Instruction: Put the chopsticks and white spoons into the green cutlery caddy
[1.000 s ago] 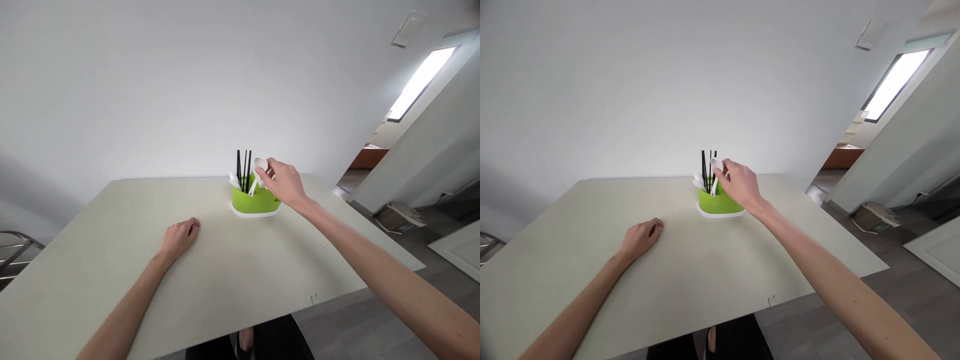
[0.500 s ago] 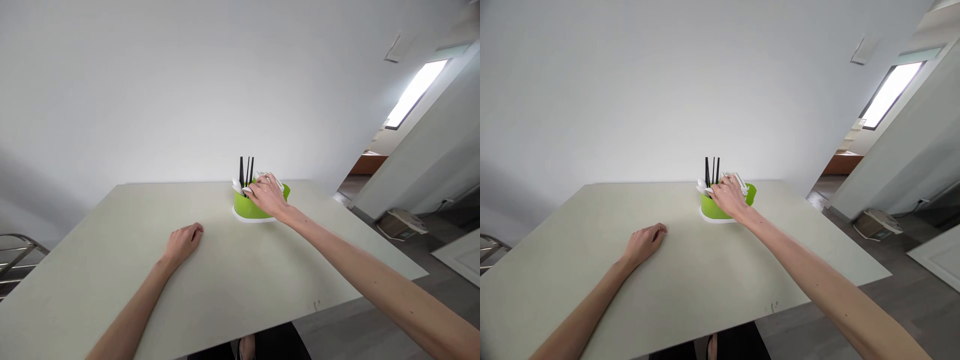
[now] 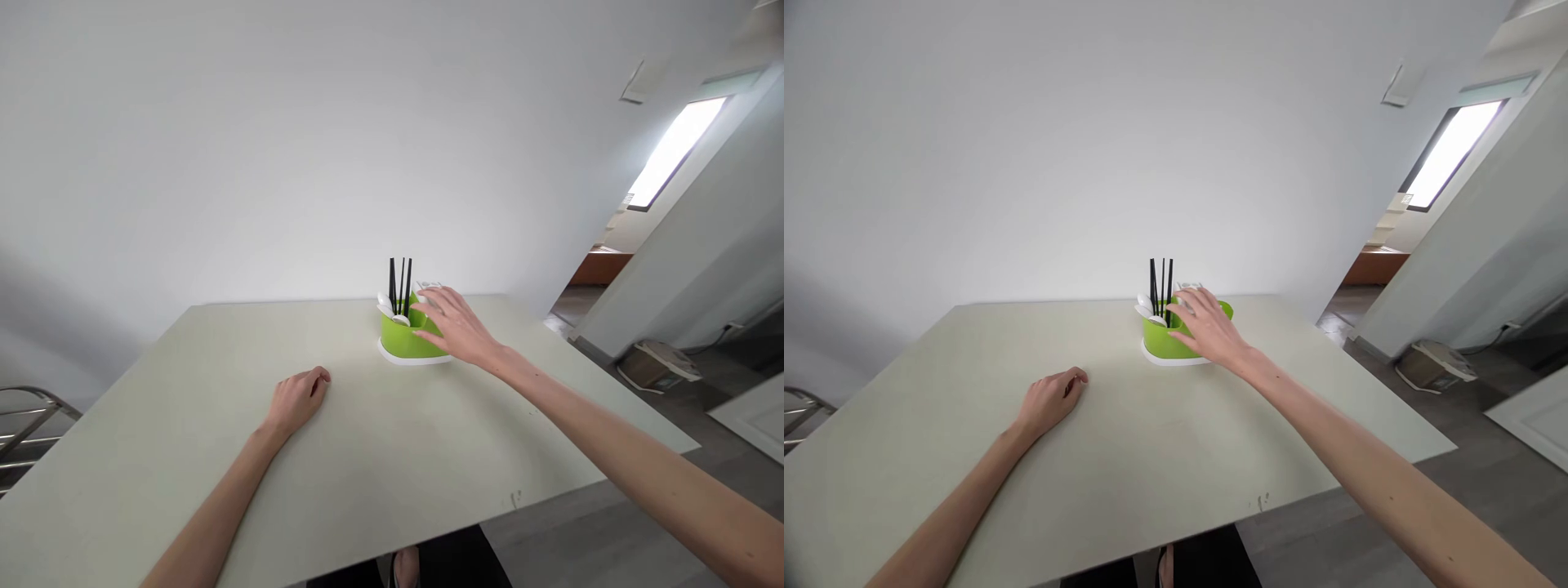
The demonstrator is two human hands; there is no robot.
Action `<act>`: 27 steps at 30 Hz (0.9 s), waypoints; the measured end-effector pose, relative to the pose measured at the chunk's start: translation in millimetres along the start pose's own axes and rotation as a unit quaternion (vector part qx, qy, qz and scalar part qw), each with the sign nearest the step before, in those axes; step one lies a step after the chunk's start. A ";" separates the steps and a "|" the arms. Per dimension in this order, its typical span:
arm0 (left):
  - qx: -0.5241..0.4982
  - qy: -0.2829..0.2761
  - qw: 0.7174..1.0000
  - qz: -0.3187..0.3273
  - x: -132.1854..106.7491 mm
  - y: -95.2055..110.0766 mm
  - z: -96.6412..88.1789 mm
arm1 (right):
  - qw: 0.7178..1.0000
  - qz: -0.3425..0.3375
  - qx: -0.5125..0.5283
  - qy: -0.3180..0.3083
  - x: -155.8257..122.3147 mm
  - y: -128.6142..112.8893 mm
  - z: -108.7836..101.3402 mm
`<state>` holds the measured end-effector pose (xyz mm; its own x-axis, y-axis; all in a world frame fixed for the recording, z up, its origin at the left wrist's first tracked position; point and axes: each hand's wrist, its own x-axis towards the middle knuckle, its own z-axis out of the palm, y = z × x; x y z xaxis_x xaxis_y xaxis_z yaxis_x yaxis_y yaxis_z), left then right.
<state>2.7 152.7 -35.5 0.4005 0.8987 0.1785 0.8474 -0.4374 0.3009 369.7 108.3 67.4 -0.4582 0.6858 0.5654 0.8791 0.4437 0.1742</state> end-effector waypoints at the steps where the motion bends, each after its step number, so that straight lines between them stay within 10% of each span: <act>1: -0.001 0.002 1.000 -0.001 -0.3 -0.2 0.6 | 1.000 0.013 0.001 0.008 -6.8 5.4 -3.5; 9: 0.004 0.010 1.000 -0.005 0.1 -1.8 2.5 | 0.981 0.194 0.018 0.008 -69.9 40.1 4.7; 27: 0.007 0.018 1.000 -0.020 -5.7 -4.8 -3.3 | 0.962 0.221 -0.089 -0.130 -105.5 6.0 86.7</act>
<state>-4.8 149.6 -34.9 0.3532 0.9137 0.2008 0.8673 -0.4003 0.2959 411.9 88.7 -61.1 -0.0320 0.9167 0.3983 0.9936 -0.0139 0.1118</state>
